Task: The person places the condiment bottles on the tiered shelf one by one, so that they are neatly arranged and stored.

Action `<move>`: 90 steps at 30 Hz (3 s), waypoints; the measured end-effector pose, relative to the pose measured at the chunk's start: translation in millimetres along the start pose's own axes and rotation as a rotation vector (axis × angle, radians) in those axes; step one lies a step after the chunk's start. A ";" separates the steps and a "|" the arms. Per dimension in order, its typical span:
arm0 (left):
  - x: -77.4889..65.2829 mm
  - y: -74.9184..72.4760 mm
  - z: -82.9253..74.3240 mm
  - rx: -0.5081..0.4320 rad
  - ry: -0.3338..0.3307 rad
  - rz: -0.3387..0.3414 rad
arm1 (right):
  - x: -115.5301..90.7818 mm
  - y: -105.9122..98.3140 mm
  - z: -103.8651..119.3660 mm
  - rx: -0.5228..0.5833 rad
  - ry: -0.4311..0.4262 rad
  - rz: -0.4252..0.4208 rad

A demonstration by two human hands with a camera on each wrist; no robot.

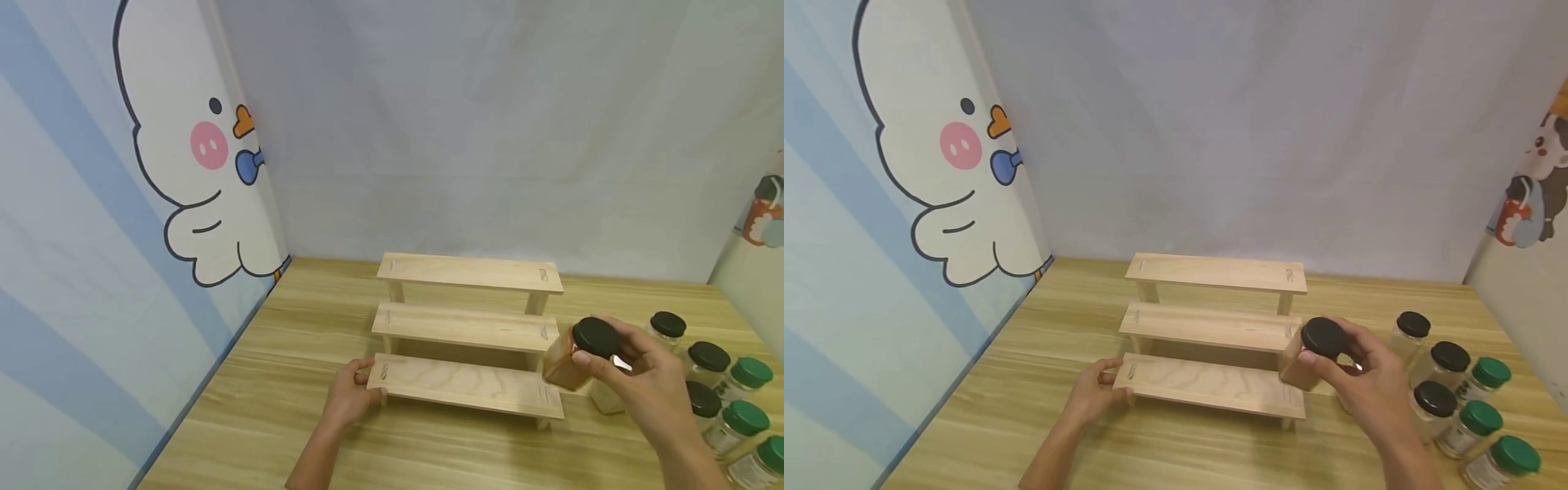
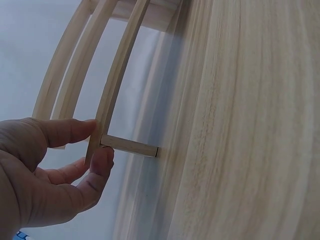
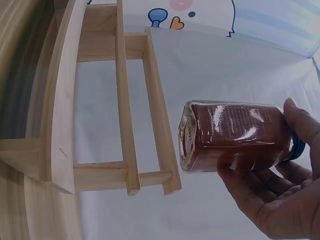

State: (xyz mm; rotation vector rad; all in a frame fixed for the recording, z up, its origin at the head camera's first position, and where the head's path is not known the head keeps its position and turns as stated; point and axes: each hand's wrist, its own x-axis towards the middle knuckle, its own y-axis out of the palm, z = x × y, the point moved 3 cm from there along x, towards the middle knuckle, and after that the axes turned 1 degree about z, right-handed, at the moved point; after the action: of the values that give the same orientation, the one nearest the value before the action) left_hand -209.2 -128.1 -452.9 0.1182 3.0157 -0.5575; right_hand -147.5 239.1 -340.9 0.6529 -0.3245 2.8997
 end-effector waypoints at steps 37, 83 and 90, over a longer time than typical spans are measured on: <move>2.3 -0.2 -0.8 0.067 0.000 0.013 | 95.6 77.8 11.2 0.131 -0.082 0.084; 2.1 5.2 -8.8 0.115 -0.015 0.025 | 175.0 179.7 -5.8 0.047 -0.065 0.092; 3.0 5.4 -8.6 0.088 -0.014 0.046 | 178.7 191.6 -10.7 -0.091 -0.027 0.115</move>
State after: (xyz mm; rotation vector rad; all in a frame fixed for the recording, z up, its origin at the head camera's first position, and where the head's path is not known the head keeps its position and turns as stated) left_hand -212.2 -119.8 -447.0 0.1870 2.9673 -0.6832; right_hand -348.7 74.6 -305.9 0.6799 -0.5107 2.9653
